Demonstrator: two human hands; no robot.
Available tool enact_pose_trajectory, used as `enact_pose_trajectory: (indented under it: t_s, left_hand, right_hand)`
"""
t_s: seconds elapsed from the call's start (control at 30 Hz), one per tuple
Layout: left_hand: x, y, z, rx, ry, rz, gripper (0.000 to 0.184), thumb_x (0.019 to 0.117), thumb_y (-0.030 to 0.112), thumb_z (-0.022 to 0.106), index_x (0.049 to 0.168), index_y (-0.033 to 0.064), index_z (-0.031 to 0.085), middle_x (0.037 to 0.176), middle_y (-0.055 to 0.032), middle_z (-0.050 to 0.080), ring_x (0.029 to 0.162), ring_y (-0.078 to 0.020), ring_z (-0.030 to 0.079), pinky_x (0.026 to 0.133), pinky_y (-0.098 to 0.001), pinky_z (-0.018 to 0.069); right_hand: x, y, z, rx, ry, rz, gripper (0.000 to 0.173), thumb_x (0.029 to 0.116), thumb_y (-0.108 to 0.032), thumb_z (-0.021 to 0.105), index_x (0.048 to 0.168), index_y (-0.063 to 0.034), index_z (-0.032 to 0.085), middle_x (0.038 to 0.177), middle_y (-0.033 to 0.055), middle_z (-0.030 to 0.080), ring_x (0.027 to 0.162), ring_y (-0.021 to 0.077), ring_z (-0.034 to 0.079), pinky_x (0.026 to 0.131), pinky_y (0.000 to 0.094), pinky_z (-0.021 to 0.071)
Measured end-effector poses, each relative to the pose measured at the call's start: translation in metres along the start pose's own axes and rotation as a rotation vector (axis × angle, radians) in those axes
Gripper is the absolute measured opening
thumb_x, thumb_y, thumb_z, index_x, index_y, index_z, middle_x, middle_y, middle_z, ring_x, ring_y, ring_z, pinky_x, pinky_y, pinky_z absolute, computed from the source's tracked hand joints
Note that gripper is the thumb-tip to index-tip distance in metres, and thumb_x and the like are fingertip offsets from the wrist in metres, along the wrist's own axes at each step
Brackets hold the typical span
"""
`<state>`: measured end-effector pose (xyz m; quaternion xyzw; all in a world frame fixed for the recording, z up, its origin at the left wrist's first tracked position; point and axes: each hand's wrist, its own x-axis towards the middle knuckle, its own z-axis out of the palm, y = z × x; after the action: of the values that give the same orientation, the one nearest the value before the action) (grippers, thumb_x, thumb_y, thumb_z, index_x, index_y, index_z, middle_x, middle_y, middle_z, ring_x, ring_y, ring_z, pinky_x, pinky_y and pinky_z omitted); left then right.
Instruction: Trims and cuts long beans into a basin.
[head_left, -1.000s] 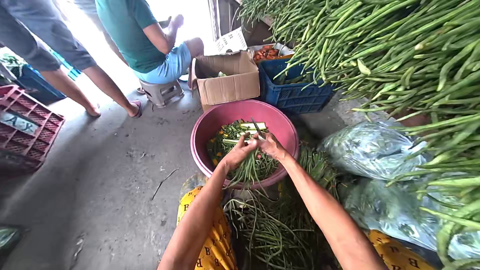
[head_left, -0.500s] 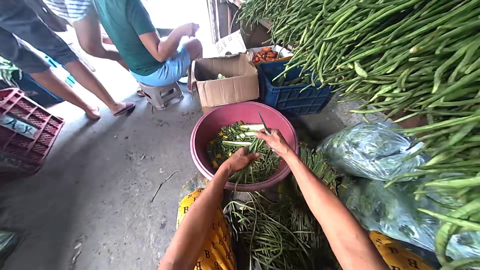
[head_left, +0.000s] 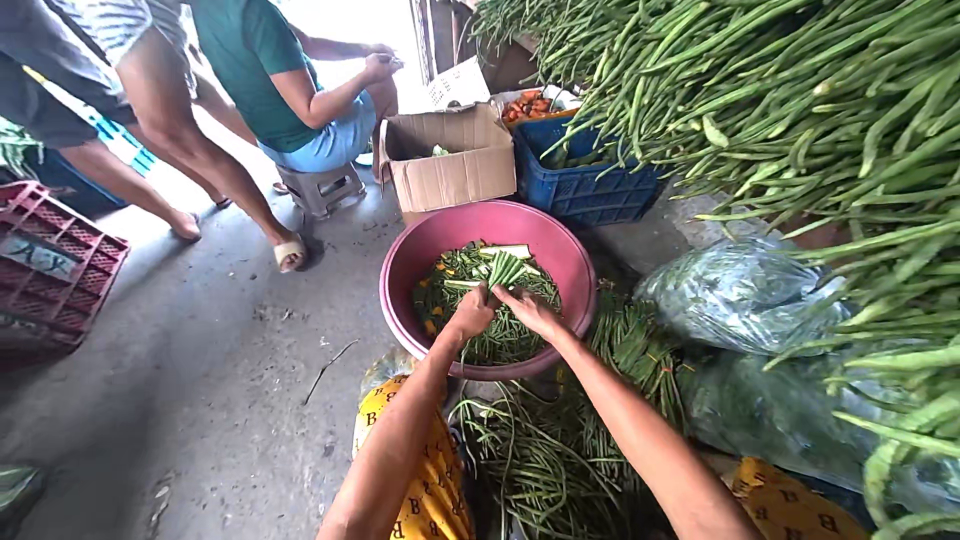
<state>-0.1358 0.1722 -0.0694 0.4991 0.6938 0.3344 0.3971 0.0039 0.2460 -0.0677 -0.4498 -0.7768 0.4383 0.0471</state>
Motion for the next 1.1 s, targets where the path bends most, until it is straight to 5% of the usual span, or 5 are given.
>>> enact_pose_trajectory:
  t_s: [0.27, 0.4, 0.63, 0.93, 1.1]
  left_hand:
    - [-0.005, 0.006, 0.002, 0.406, 0.03, -0.008, 0.038, 0.1089, 0.016, 0.045, 0.14, -0.007, 0.048, 0.126, -0.0289, 0.064, 0.123, -0.0414, 0.061, 0.108, -0.0546, 0.0449]
    - [-0.005, 0.006, 0.003, 0.474, 0.059, -0.033, 0.038, 0.1076, 0.012, 0.045, 0.14, -0.0072, 0.047, 0.125, -0.0293, 0.064, 0.121, -0.0423, 0.062, 0.106, -0.0551, 0.0462]
    - [-0.005, 0.008, 0.006, 0.548, 0.067, -0.1, 0.037, 0.108, 0.01, 0.042, 0.141, -0.0075, 0.046, 0.131, -0.0294, 0.061, 0.123, -0.0421, 0.062, 0.105, -0.0544, 0.0471]
    - [-0.005, 0.004, 0.008, 0.678, 0.067, -0.101, 0.035, 0.1087, 0.009, 0.037, 0.138, -0.0062, 0.049, 0.135, -0.0284, 0.059, 0.123, -0.0428, 0.061, 0.102, -0.0548, 0.0488]
    - [-0.001, 0.005, 0.002, 0.387, 0.055, -0.117, 0.041, 0.1108, 0.024, 0.045, 0.14, -0.0047, 0.047, 0.129, -0.0277, 0.062, 0.122, -0.0413, 0.062, 0.106, -0.0556, 0.0468]
  right_hand:
    - [0.006, -0.008, 0.014, 0.011, 0.056, 0.077, 0.077, 0.1039, -0.065, 0.038, 0.124, 0.0035, 0.066, 0.123, 0.0281, 0.065, 0.116, 0.041, 0.062, 0.101, 0.0605, 0.0443]
    - [0.008, -0.008, 0.023, 0.112, 0.074, 0.102, 0.073, 0.1053, -0.061, 0.04, 0.111, 0.0063, 0.066, 0.103, 0.0226, 0.064, 0.09, 0.0306, 0.061, 0.086, 0.0495, 0.0477]
    - [0.013, -0.006, 0.03, 0.117, 0.101, 0.11, 0.074, 0.1058, -0.061, 0.038, 0.117, 0.0064, 0.067, 0.114, 0.0259, 0.066, 0.105, 0.036, 0.064, 0.096, 0.0543, 0.0474]
    - [0.009, -0.007, 0.032, 0.485, -0.017, 0.236, 0.054, 0.1068, -0.056, 0.041, 0.084, -0.0099, 0.056, 0.061, -0.0038, 0.041, 0.045, 0.0055, 0.035, 0.043, 0.0206, 0.0302]
    - [0.013, -0.007, 0.009, 0.796, -0.097, 0.313, 0.064, 0.1033, -0.068, 0.028, 0.086, -0.0115, 0.053, 0.056, -0.0026, 0.042, 0.039, 0.0067, 0.038, 0.037, 0.0203, 0.0349]
